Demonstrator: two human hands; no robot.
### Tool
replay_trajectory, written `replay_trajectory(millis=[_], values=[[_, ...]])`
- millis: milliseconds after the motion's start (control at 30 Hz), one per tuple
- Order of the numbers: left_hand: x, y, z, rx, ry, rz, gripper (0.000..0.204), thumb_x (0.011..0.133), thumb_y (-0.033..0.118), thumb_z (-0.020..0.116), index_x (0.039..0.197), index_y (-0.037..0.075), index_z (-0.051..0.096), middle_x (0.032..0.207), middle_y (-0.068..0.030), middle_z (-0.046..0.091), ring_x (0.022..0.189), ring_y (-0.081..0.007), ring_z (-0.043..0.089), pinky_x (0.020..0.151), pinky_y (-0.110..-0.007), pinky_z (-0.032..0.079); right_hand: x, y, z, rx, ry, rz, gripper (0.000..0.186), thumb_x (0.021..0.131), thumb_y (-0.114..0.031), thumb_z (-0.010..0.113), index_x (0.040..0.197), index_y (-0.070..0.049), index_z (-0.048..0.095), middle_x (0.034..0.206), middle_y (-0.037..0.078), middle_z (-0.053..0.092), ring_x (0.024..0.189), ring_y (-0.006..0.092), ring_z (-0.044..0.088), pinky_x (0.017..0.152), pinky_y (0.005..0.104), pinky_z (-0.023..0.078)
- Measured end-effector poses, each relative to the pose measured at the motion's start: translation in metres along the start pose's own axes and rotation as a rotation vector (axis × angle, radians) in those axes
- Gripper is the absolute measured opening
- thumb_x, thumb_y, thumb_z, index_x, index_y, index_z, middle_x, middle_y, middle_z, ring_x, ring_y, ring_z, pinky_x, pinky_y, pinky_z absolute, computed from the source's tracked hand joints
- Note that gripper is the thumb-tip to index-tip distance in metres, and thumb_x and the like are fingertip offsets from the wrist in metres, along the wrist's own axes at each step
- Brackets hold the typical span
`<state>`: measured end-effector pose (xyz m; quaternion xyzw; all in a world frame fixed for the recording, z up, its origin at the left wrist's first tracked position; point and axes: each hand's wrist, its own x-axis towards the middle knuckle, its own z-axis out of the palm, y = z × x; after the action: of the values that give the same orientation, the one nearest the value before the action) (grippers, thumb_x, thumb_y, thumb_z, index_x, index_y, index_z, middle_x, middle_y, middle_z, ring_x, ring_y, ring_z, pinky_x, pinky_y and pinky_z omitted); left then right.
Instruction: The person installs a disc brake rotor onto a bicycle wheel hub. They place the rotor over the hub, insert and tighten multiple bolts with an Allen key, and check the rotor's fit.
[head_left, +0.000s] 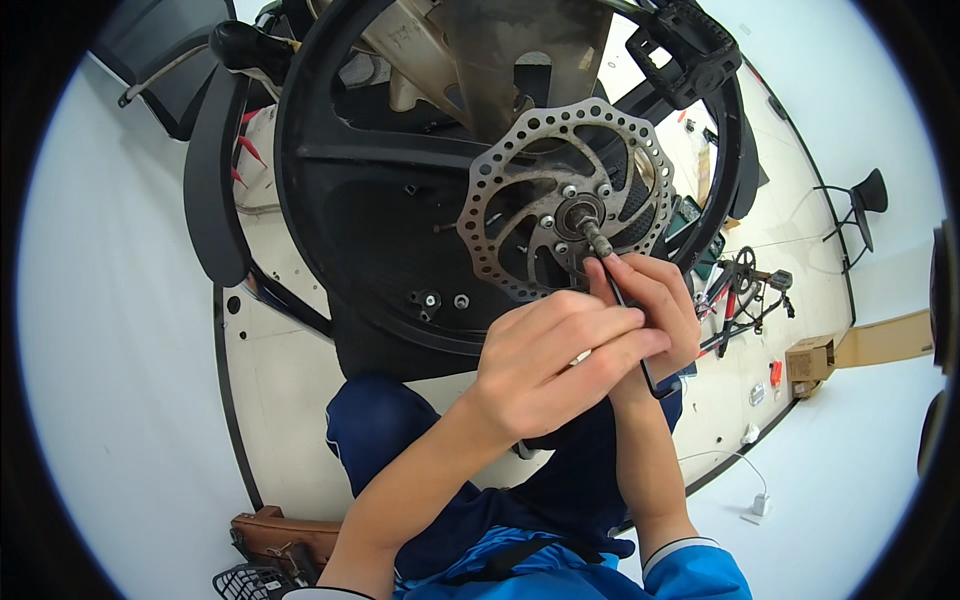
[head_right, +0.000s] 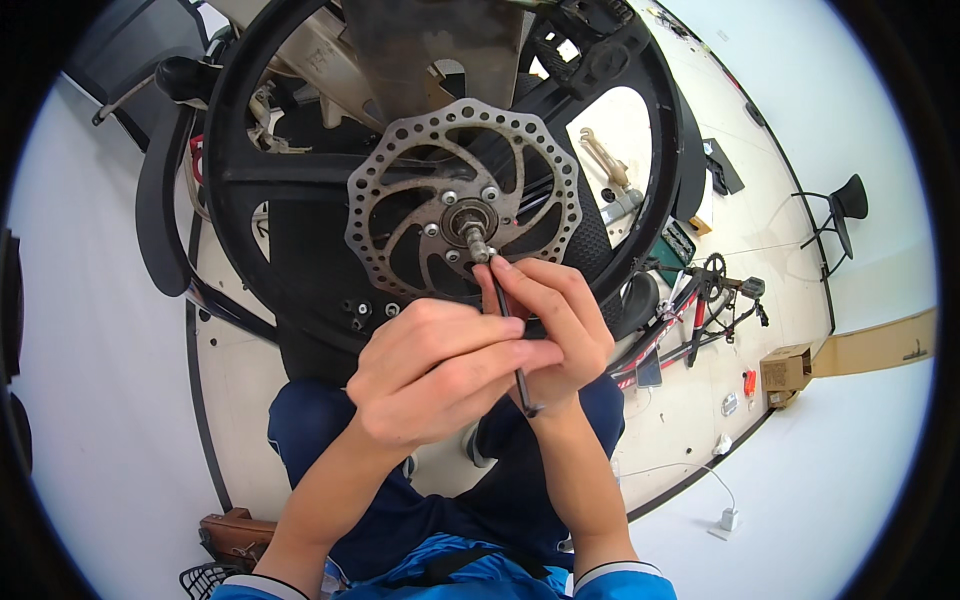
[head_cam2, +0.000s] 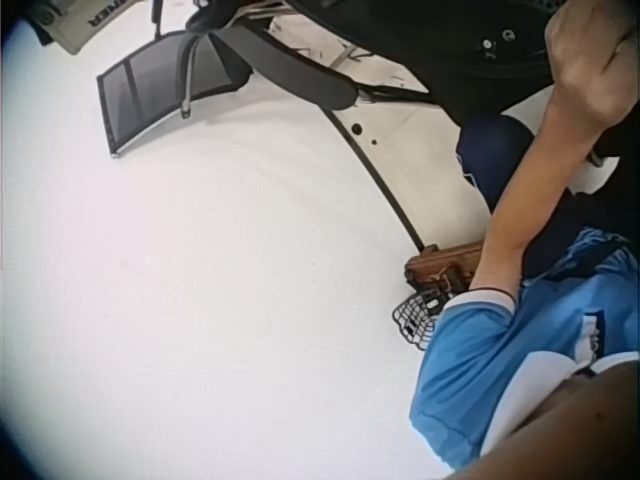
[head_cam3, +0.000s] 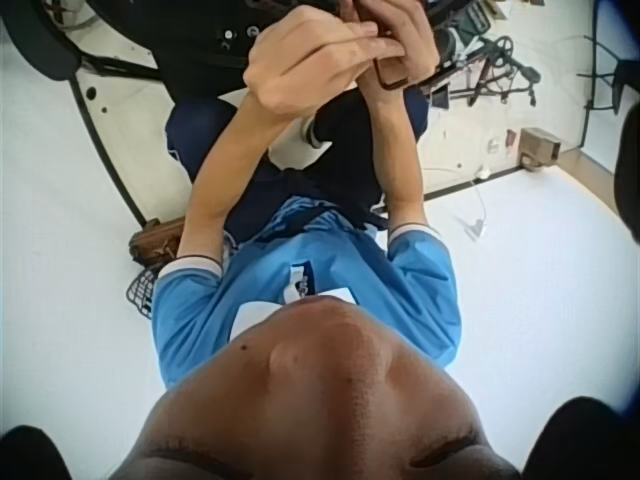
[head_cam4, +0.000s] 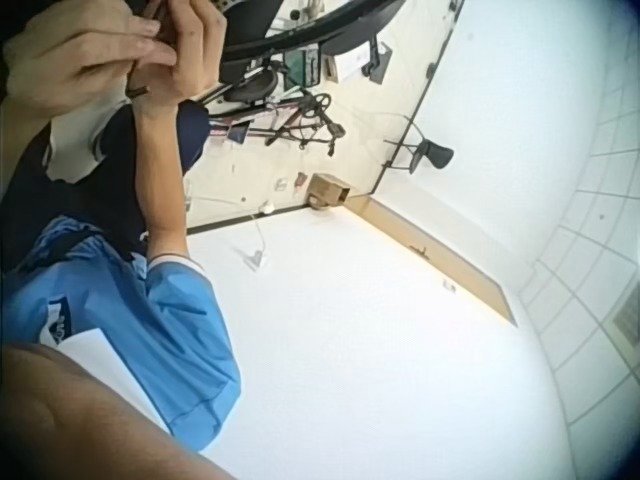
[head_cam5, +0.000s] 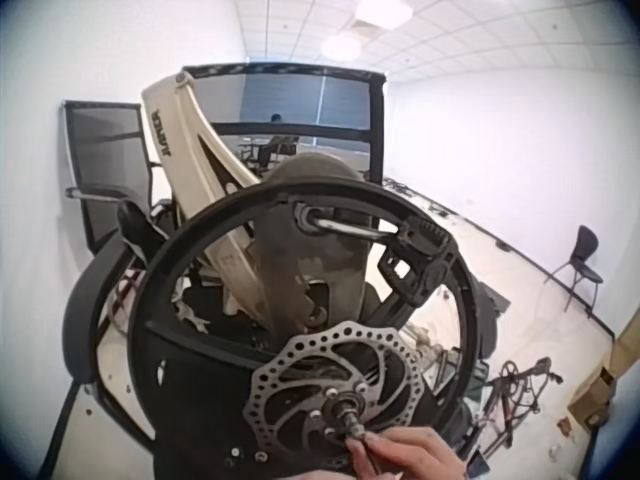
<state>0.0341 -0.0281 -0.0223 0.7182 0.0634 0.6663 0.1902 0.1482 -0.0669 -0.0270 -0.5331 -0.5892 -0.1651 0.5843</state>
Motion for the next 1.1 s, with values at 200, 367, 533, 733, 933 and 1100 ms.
replay_trajectory(millis=[200,367,533,733,933,1100], values=[[0.004,0.005,-0.003,-0.007,-0.129,0.01,0.046,0.062,-0.002,0.077,0.107,0.003,0.081,0.099,-0.0113,0.074,0.081,-0.0233,0.071,0.071,-0.031,0.061,0.0,0.0,0.004,-0.096,-0.019,-0.019,0.034,0.071,0.01,0.084,0.103,-0.002,0.079,0.091,0.008,0.07,0.076,0.019,0.068,0.066,0.0276,0.056],[0.007,0.004,-0.009,0.034,-0.092,0.022,0.038,0.066,-0.005,0.076,0.104,-0.001,0.08,0.1,-0.0133,0.076,0.079,-0.0233,0.072,0.069,-0.031,0.061,0.003,0.0,0.004,-0.104,-0.044,0.067,0.033,0.071,0.008,0.086,0.102,-0.002,0.078,0.091,0.007,0.068,0.074,0.0168,0.066,0.062,0.0268,0.054],[0.005,0.006,-0.011,0.014,-0.019,0.02,0.034,0.071,-0.005,0.077,0.104,-0.001,0.079,0.1,-0.0125,0.077,0.079,-0.0231,0.073,0.069,-0.03,0.06,0.001,0.002,0.007,-0.115,-0.02,0.024,0.032,0.072,0.007,0.086,0.101,-0.001,0.078,0.091,0.007,0.068,0.07,0.0133,0.063,0.058,0.0245,0.051],[0.005,0.06,-0.008,-0.246,-0.011,0.161,0.016,0.081,-0.004,0.076,0.097,-0.006,0.076,0.101,-0.0147,0.076,0.08,-0.0209,0.072,0.073,-0.029,0.058,-0.018,-0.023,-0.001,0.091,-0.235,0.036,0.028,0.073,0.009,0.084,0.096,-0.002,0.075,0.087,0.007,0.071,0.062,0.0128,0.064,0.052,0.0236,0.052],[-0.021,0.07,0.002,-0.271,-0.066,0.192,0.019,0.082,0.0,0.076,0.098,-0.01,0.074,0.097,-0.0157,0.074,0.08,-0.0202,0.07,0.071,-0.029,0.057,-0.052,-0.016,0.033,-0.003,-0.749,0.091,0.012,0.085,-0.005,0.075,0.096,-0.002,0.074,0.091,0.011,0.073,0.072,0.0296,0.071,0.063,0.0385,0.057],[-0.025,0.06,0.012,-0.253,-0.022,0.153,0.022,0.082,0.002,0.074,0.1,-0.01,0.073,0.1,-0.0166,0.072,0.073,-0.0203,0.065,0.061,-0.027,0.053,-0.054,-0.002,0.051,-0.106,-0.797,0.223,0.013,0.088,-0.005,0.072,0.1,-0.002,0.075,0.09,0.011,0.072,0.072,0.0299,0.071,0.064,0.0374,0.056]])
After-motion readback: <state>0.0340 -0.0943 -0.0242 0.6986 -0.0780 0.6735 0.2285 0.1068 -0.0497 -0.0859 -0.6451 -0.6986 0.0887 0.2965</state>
